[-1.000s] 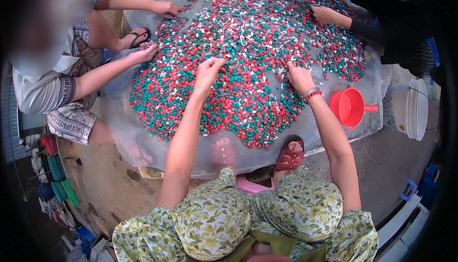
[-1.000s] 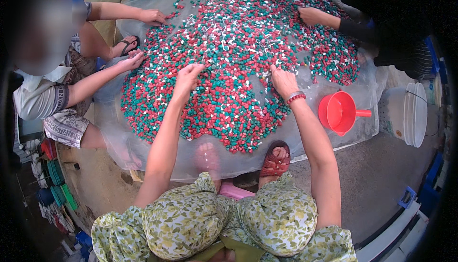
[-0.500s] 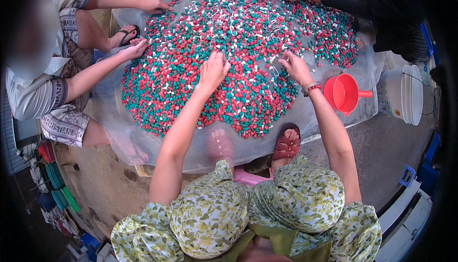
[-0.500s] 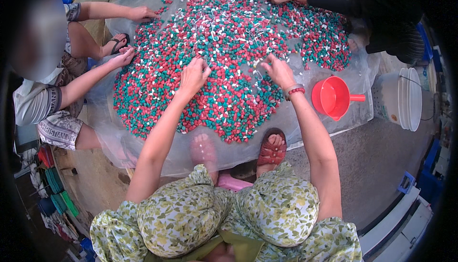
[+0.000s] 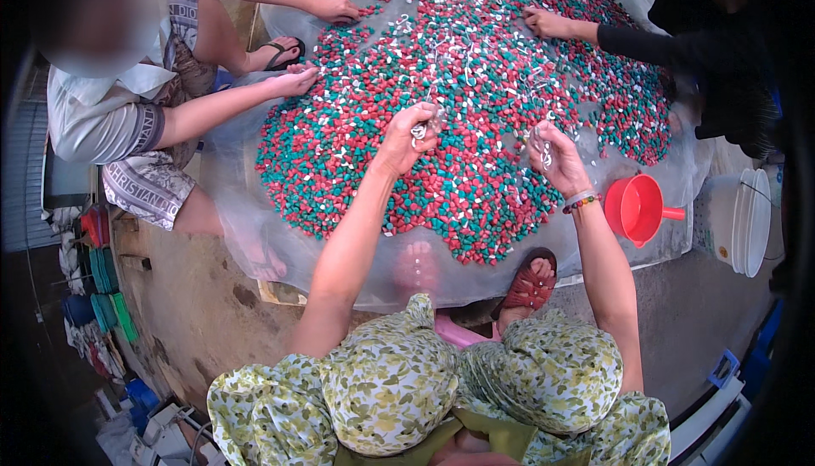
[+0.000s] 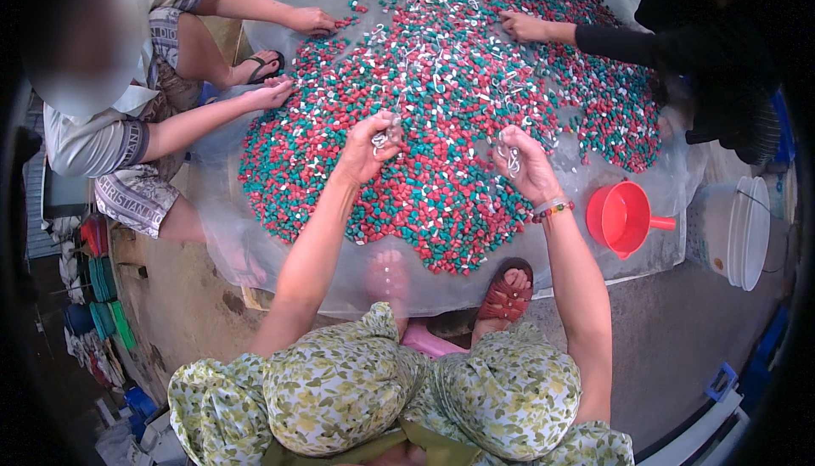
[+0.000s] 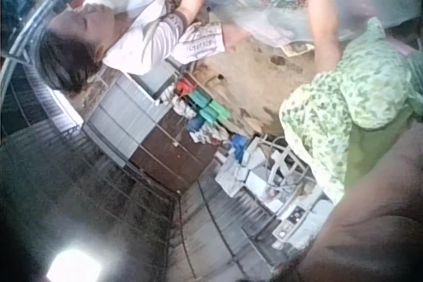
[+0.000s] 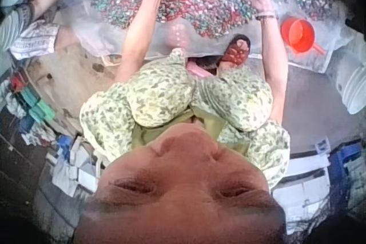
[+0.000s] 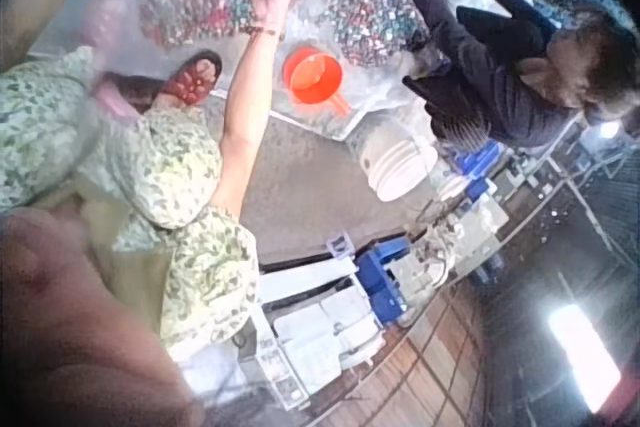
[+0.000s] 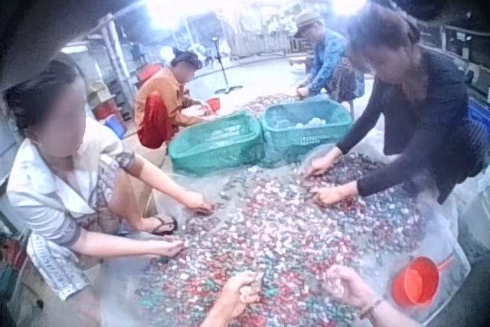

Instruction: The person sits at a table with others and manually sorts a large pile of red, green, and white plastic bottle caps by hand. They pick up caps and place them into separate piles or baskets while coworkers perform the same task.

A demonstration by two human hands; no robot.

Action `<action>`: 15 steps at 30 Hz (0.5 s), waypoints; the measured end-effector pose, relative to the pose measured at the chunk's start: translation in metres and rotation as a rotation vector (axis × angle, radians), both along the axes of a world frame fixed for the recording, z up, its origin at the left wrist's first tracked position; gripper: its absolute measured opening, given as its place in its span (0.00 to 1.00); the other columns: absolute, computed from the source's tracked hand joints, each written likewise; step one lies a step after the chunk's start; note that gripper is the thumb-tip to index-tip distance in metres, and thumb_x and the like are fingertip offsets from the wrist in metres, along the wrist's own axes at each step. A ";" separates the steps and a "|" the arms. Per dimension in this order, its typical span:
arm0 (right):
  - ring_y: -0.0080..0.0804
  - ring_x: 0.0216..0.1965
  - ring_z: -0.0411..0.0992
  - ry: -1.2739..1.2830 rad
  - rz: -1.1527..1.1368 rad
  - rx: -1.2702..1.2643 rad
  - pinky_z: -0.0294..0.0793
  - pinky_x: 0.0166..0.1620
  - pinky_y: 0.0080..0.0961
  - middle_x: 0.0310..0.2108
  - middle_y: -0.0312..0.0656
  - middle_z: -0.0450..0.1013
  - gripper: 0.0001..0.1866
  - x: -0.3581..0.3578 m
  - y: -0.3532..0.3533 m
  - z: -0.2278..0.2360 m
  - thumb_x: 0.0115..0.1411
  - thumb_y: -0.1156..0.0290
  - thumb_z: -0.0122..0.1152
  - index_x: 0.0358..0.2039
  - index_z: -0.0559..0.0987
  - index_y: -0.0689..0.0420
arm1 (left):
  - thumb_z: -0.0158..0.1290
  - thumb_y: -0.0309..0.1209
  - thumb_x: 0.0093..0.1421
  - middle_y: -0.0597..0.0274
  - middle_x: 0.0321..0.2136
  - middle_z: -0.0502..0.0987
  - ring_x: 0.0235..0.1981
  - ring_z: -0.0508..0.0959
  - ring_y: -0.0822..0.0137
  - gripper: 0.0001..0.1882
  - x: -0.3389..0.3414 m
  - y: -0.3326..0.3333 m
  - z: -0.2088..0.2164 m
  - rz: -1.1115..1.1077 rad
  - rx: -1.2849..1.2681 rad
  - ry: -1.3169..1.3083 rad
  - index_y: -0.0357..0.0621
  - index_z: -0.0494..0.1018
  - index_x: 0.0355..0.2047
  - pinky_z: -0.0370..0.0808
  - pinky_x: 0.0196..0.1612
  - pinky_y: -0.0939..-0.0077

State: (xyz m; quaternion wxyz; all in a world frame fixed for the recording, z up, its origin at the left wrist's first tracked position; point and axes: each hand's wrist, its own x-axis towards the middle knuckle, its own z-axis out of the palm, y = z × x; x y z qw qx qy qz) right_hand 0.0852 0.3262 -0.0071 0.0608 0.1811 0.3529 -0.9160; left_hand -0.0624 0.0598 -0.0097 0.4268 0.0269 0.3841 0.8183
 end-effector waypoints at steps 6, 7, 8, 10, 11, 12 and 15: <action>0.27 0.28 0.73 0.022 0.154 -0.246 0.75 0.29 0.18 0.30 0.42 0.74 0.19 -0.015 -0.042 0.035 0.60 0.61 0.52 0.47 0.73 0.62 | 0.47 0.33 0.64 0.67 0.22 0.69 0.17 0.64 0.81 0.08 0.020 0.018 0.025 -0.053 -0.203 0.199 0.42 0.67 0.37 0.57 0.14 0.88; 0.24 0.27 0.73 -0.029 0.192 -0.225 0.74 0.28 0.16 0.30 0.41 0.74 0.21 -0.019 -0.046 0.032 0.63 0.59 0.52 0.49 0.72 0.62 | 0.47 0.31 0.65 0.69 0.23 0.69 0.16 0.62 0.82 0.05 0.025 0.026 0.031 -0.009 -0.235 0.204 0.44 0.66 0.36 0.56 0.15 0.89; 0.21 0.26 0.72 -0.053 0.209 -0.140 0.74 0.28 0.14 0.30 0.39 0.75 0.20 -0.022 -0.054 0.035 0.64 0.59 0.51 0.48 0.73 0.61 | 0.47 0.31 0.66 0.69 0.24 0.69 0.17 0.62 0.83 0.05 0.027 0.026 0.032 -0.008 -0.197 0.255 0.44 0.65 0.37 0.56 0.15 0.89; 0.15 0.25 0.71 -0.071 0.165 0.010 0.71 0.27 0.09 0.29 0.35 0.75 0.15 -0.022 -0.072 0.039 0.65 0.62 0.53 0.46 0.75 0.60 | 0.47 0.29 0.66 0.69 0.24 0.69 0.18 0.61 0.84 0.05 0.035 0.030 0.037 0.015 -0.178 0.315 0.43 0.65 0.38 0.56 0.16 0.89; 0.14 0.25 0.70 -0.063 0.144 0.023 0.70 0.27 0.09 0.28 0.34 0.74 0.12 -0.024 -0.080 0.039 0.64 0.66 0.55 0.44 0.75 0.59 | 0.46 0.29 0.66 0.69 0.26 0.70 0.19 0.63 0.84 0.06 0.040 0.031 0.029 0.067 -0.210 0.342 0.41 0.66 0.42 0.59 0.17 0.89; 0.14 0.25 0.70 -0.054 0.108 0.046 0.70 0.26 0.09 0.28 0.34 0.74 0.11 -0.023 -0.082 0.036 0.64 0.67 0.56 0.42 0.75 0.59 | 0.46 0.29 0.66 0.68 0.28 0.70 0.20 0.65 0.83 0.09 0.046 0.037 0.030 0.106 -0.211 0.348 0.41 0.66 0.44 0.61 0.18 0.89; 0.13 0.20 0.67 -0.065 0.024 0.145 0.65 0.20 0.10 0.24 0.33 0.73 0.07 -0.024 -0.084 0.037 0.63 0.69 0.57 0.37 0.76 0.59 | 0.46 0.28 0.66 0.65 0.31 0.71 0.22 0.68 0.82 0.11 0.062 0.046 0.032 0.179 -0.275 0.454 0.37 0.69 0.47 0.67 0.21 0.87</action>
